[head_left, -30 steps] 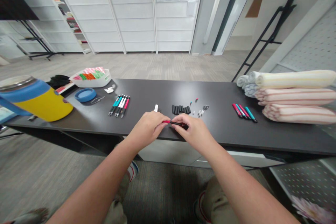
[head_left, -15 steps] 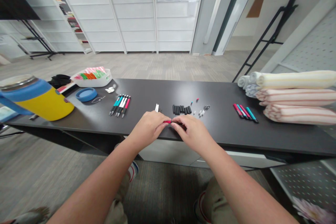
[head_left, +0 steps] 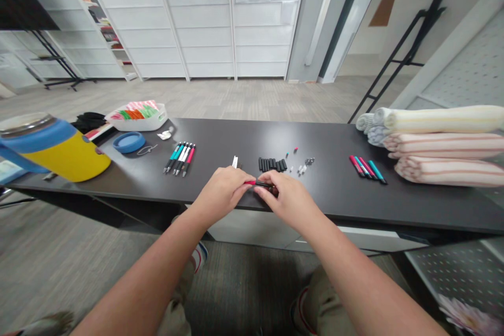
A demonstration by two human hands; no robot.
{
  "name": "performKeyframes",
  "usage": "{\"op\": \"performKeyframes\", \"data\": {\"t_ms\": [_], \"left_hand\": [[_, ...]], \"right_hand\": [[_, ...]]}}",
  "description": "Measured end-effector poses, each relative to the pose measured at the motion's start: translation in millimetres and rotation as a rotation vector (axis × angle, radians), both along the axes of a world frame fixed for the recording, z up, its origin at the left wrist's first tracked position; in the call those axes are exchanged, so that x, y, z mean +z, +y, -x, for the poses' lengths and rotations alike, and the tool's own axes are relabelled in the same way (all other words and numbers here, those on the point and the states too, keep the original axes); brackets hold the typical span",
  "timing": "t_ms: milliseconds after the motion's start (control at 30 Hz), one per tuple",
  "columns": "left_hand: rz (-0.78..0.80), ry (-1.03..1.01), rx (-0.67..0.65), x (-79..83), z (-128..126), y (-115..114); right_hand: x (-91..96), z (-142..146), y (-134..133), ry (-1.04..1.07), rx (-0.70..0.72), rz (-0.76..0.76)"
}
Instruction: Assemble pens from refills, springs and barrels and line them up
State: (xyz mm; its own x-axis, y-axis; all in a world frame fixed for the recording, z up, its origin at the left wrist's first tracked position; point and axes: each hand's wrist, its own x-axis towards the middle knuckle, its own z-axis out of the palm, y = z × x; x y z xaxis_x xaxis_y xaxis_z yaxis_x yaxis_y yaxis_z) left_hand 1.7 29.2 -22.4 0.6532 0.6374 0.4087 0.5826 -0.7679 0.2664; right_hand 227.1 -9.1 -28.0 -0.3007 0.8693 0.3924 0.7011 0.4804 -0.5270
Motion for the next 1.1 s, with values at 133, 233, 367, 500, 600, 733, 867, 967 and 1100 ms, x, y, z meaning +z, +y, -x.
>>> {"op": "performKeyframes", "data": {"t_ms": [133, 233, 367, 500, 600, 733, 867, 967, 1100], "left_hand": [[0.001, 0.009, 0.002, 0.0, 0.1, 0.1], [-0.001, 0.007, -0.005, -0.1, 0.5, 0.4], [-0.010, 0.005, -0.002, -0.4, 0.4, 0.6], [-0.007, 0.004, 0.000, -0.9, 0.4, 0.7], [-0.010, -0.004, -0.001, -1.6, 0.9, 0.5], [-0.038, -0.036, -0.001, -0.1, -0.1, -1.0], [-0.041, -0.014, -0.027, 4.0, -2.4, -3.1], [-0.037, -0.020, -0.024, 4.5, -2.7, -3.7], [-0.070, -0.045, 0.003, 1.5, -2.4, -3.3]], "right_hand": [[-0.3, -1.2, 0.3, -0.010, 0.013, -0.005], [0.1, -1.2, 1.0, -0.064, 0.027, -0.026], [0.8, 0.8, 1.4, -0.099, 0.044, -0.035], [1.2, 1.4, 0.5, -0.048, 0.010, 0.003], [1.5, 0.6, -0.4, -0.032, 0.007, -0.001], [0.8, 0.0, -0.9, -0.052, -0.001, -0.034], [-2.5, 0.5, -0.8, -0.082, 0.016, -0.052], [-4.6, 1.2, -0.8, -0.100, 0.020, -0.058], [-5.2, 1.4, -1.2, -0.091, 0.009, -0.074]]}}
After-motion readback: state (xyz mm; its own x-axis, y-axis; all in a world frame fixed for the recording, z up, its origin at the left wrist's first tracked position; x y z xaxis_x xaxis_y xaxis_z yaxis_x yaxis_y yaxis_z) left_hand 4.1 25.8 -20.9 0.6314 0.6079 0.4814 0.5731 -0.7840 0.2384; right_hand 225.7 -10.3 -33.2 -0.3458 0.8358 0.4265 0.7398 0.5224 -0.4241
